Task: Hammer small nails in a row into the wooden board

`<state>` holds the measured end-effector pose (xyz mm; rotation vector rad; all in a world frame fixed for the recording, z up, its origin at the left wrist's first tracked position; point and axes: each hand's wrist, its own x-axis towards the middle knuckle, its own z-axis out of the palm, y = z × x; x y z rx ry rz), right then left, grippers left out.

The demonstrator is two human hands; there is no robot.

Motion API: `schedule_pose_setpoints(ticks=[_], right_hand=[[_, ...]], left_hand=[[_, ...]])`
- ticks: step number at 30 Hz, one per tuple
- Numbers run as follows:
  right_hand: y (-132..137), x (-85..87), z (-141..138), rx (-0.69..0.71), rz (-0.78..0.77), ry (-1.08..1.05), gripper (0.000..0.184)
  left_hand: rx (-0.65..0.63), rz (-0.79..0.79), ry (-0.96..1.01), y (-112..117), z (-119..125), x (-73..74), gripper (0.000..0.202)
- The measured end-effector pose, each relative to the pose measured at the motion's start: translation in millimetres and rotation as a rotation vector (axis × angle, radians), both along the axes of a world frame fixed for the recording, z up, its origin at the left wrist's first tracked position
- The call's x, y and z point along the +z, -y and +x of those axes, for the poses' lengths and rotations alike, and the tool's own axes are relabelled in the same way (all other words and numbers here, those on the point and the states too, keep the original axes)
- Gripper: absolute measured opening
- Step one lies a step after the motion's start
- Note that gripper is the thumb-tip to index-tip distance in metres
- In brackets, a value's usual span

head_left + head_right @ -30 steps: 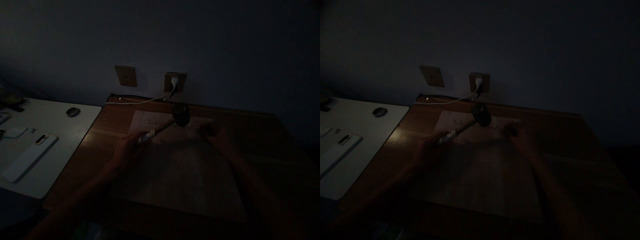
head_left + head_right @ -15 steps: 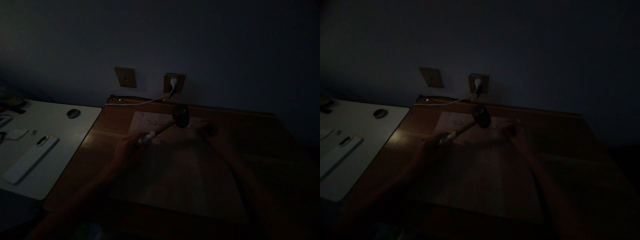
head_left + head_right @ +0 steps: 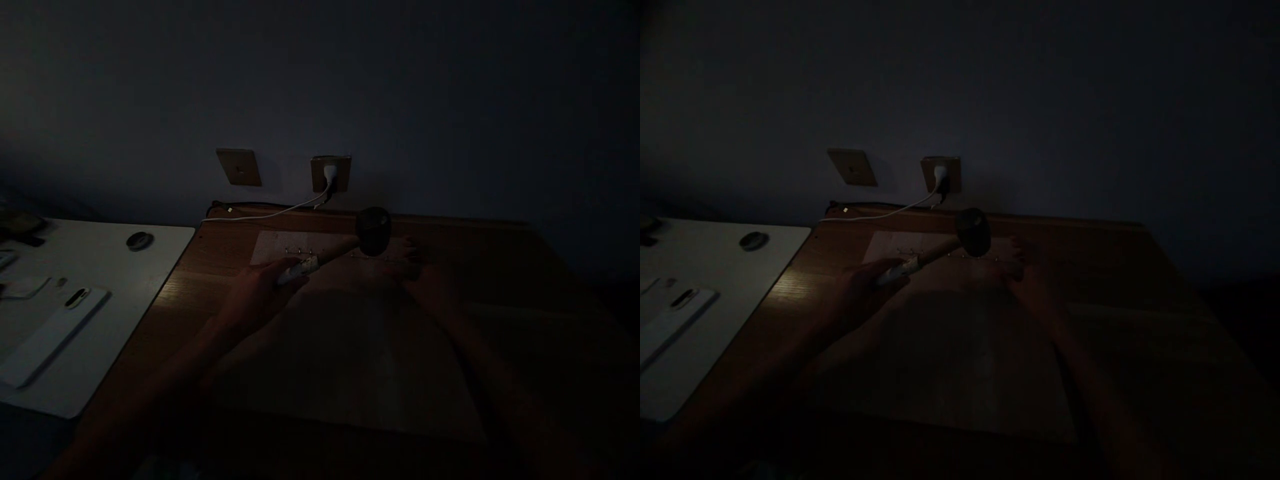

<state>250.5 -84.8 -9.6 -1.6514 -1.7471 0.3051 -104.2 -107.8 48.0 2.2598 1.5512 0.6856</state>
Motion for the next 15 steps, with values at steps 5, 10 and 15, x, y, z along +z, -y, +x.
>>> schedule_pose_setpoints(ticks=[5, 10, 15], right_hand=[[11, -9.4, 10, -0.083, 0.048, -0.058, 0.066], [16, -15.5, 17, -0.147, 0.028, -0.041, 0.072], [16, -17.4, 20, -0.205, 0.013, -0.086, 0.085]], left_hand=[[-0.095, 0.018, -0.051, -18, 24, 5.2, 0.038], [-0.114, 0.024, -0.103, -20, 38, 4.1, 0.034], [-0.072, 0.037, -0.12, -17, 38, 0.2, 0.034]])
